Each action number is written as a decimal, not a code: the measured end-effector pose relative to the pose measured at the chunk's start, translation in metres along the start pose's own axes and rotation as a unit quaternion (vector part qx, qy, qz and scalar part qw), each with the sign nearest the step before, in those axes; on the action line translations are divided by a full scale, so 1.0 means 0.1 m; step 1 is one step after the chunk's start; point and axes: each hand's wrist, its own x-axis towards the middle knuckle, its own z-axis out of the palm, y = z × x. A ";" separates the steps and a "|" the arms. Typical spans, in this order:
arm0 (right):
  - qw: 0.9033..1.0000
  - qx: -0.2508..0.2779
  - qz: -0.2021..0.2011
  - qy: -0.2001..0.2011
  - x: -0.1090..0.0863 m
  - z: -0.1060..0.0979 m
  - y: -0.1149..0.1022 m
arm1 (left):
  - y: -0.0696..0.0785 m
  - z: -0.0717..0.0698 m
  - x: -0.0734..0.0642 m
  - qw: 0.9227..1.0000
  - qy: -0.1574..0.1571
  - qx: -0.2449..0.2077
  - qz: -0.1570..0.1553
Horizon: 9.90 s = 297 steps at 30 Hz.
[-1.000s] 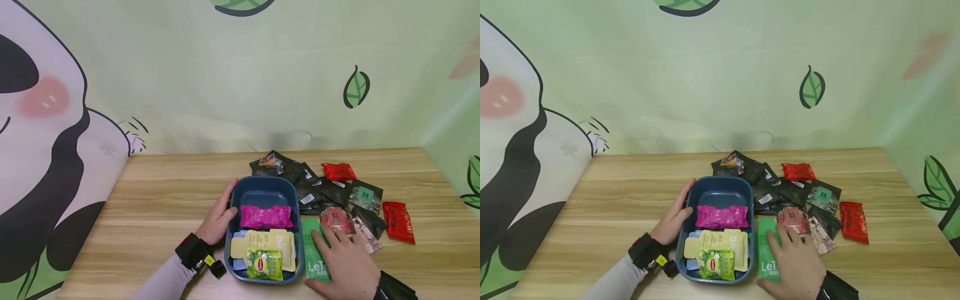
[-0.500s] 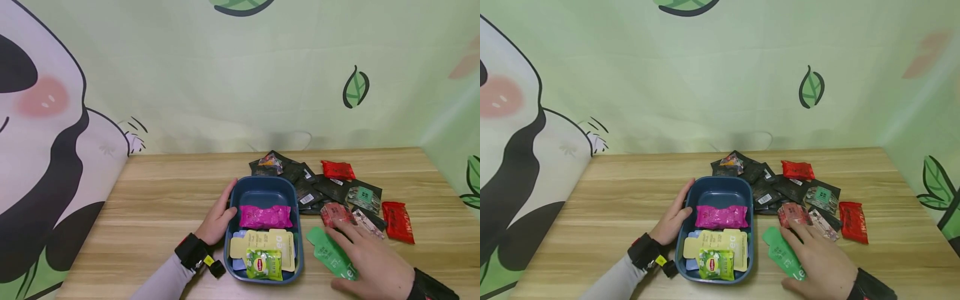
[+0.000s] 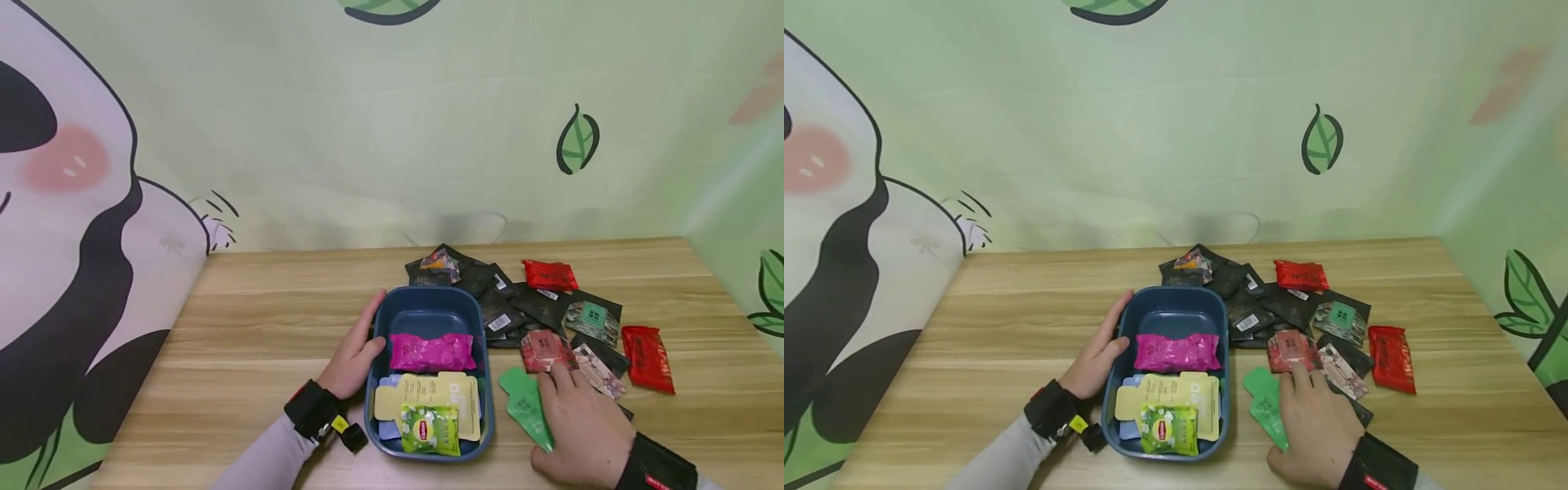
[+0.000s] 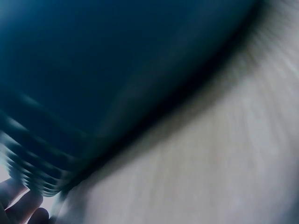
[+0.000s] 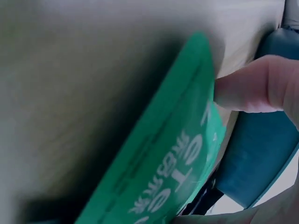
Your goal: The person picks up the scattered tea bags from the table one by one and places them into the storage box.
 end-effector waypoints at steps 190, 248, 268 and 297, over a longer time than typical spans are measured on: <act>0.940 0.110 -0.279 0.162 1.16 -0.73 -0.39 | 0.00 -0.02 0.00 1.000 0.000 0.027 0.016; 0.989 0.079 -0.092 0.085 1.62 -0.37 1.25 | 0.01 -0.02 -0.03 1.000 -0.001 0.022 0.021; 0.984 0.074 -0.101 0.125 1.62 -0.34 1.30 | -0.01 -0.02 -0.02 0.999 0.005 0.034 0.012; 0.950 0.002 -0.219 0.222 1.50 -0.82 -0.04 | 0.00 -0.02 -0.01 0.999 0.004 0.028 0.027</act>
